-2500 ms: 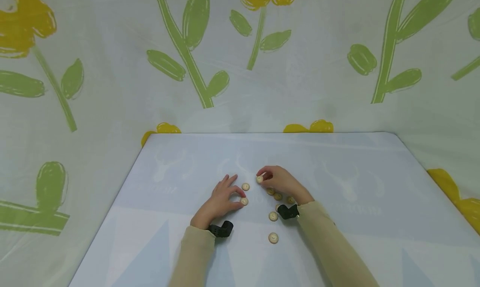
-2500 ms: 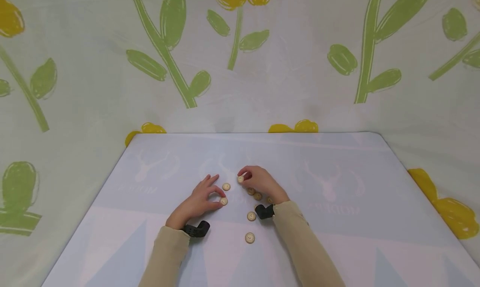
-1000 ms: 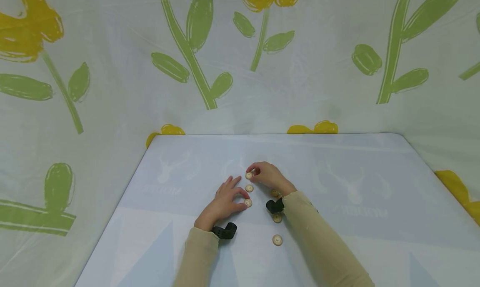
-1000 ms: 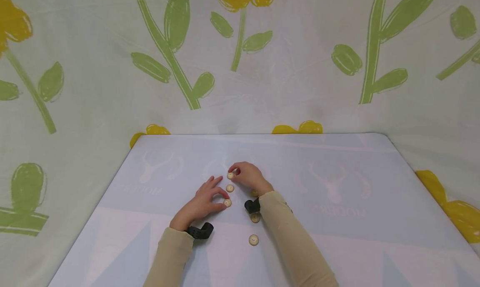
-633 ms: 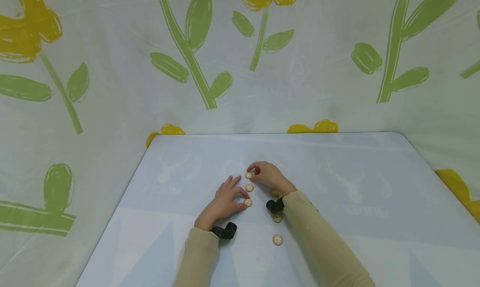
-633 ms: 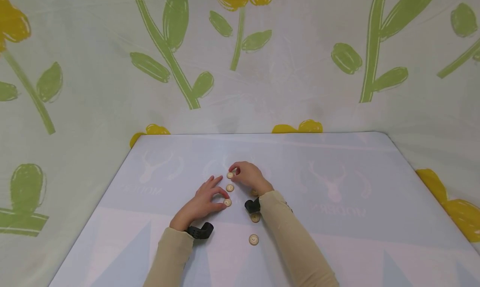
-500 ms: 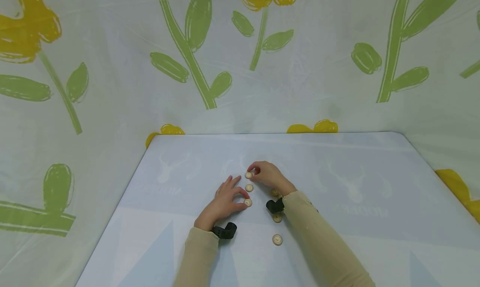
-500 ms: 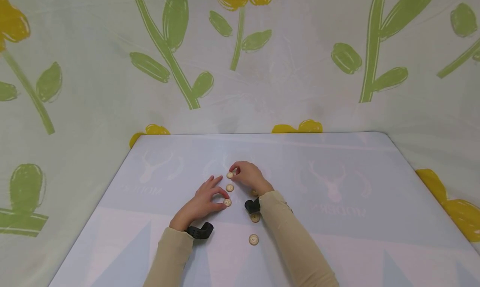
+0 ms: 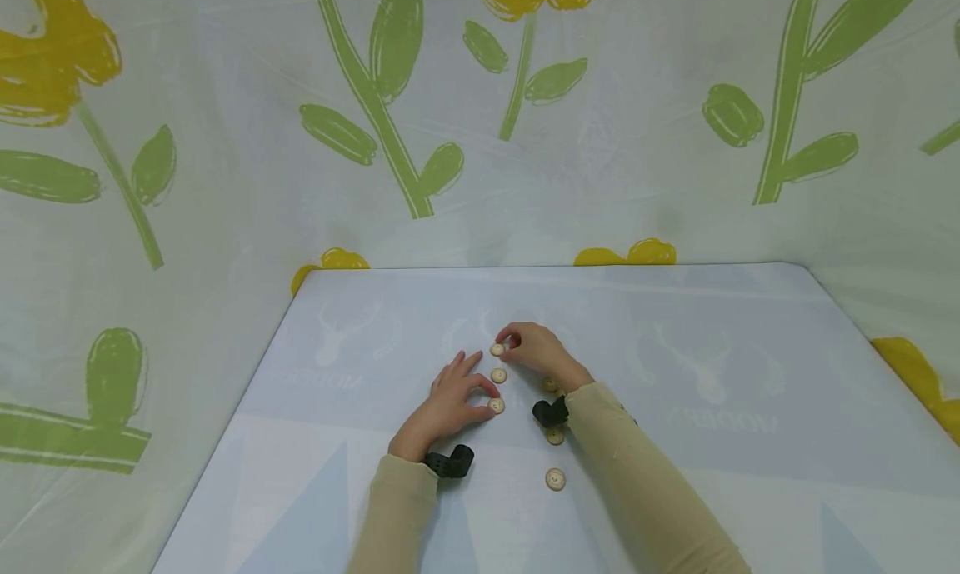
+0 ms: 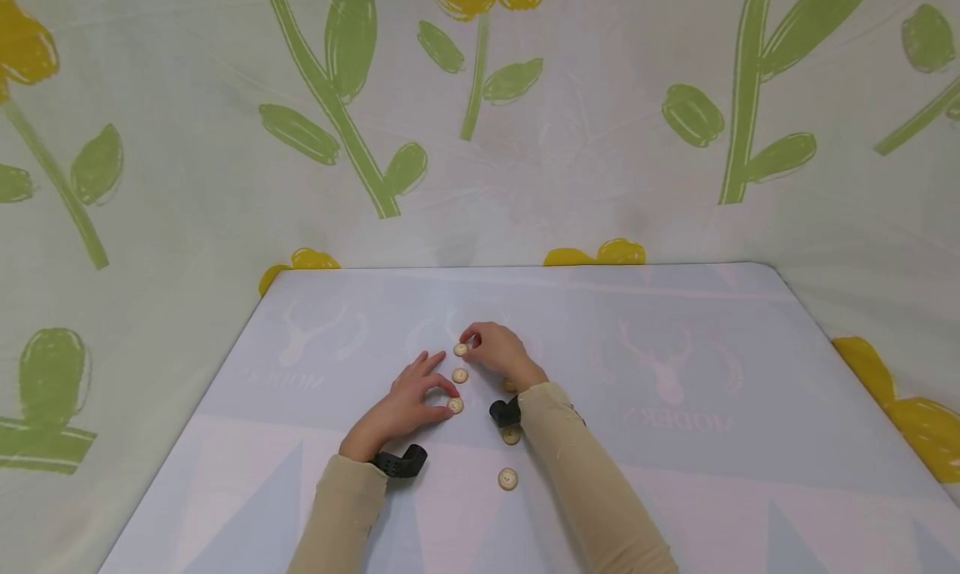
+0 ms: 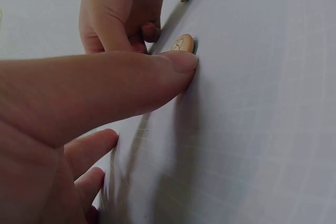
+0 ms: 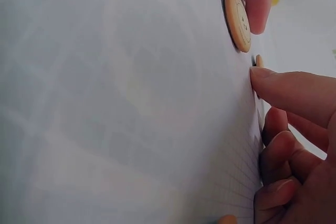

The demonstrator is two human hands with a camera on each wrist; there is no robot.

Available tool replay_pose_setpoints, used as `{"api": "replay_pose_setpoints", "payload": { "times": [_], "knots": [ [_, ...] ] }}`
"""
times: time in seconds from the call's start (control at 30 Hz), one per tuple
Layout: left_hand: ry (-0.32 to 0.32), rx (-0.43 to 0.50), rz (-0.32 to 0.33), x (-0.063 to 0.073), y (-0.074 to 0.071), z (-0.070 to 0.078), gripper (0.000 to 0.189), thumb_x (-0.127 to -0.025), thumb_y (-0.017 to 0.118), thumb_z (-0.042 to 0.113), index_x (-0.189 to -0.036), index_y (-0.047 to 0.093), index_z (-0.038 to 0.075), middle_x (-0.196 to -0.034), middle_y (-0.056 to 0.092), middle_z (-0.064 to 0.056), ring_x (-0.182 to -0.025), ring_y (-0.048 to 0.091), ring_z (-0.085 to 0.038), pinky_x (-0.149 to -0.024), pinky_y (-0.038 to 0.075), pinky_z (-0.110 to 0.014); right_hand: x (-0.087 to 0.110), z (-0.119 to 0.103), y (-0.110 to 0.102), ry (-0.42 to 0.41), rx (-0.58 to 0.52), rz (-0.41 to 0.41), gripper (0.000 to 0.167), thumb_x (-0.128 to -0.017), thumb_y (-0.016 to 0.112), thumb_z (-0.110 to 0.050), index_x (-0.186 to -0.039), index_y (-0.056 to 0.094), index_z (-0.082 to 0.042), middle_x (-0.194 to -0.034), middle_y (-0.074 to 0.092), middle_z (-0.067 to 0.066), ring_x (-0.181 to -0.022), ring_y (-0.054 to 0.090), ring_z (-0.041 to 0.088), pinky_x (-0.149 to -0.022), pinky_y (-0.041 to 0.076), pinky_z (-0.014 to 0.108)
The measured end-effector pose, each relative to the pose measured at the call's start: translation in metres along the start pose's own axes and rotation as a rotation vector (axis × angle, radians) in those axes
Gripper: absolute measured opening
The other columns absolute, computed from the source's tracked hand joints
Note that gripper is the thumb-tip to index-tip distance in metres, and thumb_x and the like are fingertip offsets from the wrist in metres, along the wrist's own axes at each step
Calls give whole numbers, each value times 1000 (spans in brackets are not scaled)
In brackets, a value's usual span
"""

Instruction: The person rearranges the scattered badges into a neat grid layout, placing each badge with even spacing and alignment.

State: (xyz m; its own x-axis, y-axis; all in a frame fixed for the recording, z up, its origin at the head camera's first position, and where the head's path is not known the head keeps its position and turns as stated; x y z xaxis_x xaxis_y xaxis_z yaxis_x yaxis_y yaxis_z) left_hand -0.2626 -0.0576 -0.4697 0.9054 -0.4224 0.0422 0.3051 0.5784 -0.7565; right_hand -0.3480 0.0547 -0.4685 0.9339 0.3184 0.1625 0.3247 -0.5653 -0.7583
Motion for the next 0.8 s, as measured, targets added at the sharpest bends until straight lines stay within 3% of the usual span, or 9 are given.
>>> {"api": "replay_pose_setpoints", "payload": {
  "times": [0.37,0.6,0.8],
  "knots": [
    [3,3,-2,2,-1,2,12,-77,68,27,-88,62,26,-146,21,-7,-135,1,-28,-104,1,-52,0,0,1,-5,1,1,18,-79,68,-22,-96,63,-19,-77,52,0,-73,47,17,-62,38,29],
    [26,5,11,2,-3,4,13,-76,69,24,-88,64,23,-145,23,-9,-134,4,-30,-103,3,-52,3,-6,-3,-76,-4,21,17,-77,68,-16,-94,64,-15,-73,50,0,-68,45,15,-61,36,28],
    [19,16,10,1,-3,3,13,-76,69,24,-88,63,23,-145,23,-8,-134,3,-29,-103,3,-53,2,-6,-4,-79,2,21,17,-78,68,-17,-94,64,-14,-73,51,0,-68,45,14,-61,36,27]
  ]
}}
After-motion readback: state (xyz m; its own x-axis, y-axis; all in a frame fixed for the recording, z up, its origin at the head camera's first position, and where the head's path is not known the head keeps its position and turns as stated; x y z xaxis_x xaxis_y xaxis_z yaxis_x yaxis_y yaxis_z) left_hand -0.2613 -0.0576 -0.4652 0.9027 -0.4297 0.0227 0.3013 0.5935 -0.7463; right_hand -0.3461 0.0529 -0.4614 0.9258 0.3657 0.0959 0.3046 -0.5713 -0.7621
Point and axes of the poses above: each hand's wrist, its own x-axis away from the middle knuckle, its own y-axis out of the palm, z = x × y, the point moved 9 cm from there along -x, towards the middle knuckle
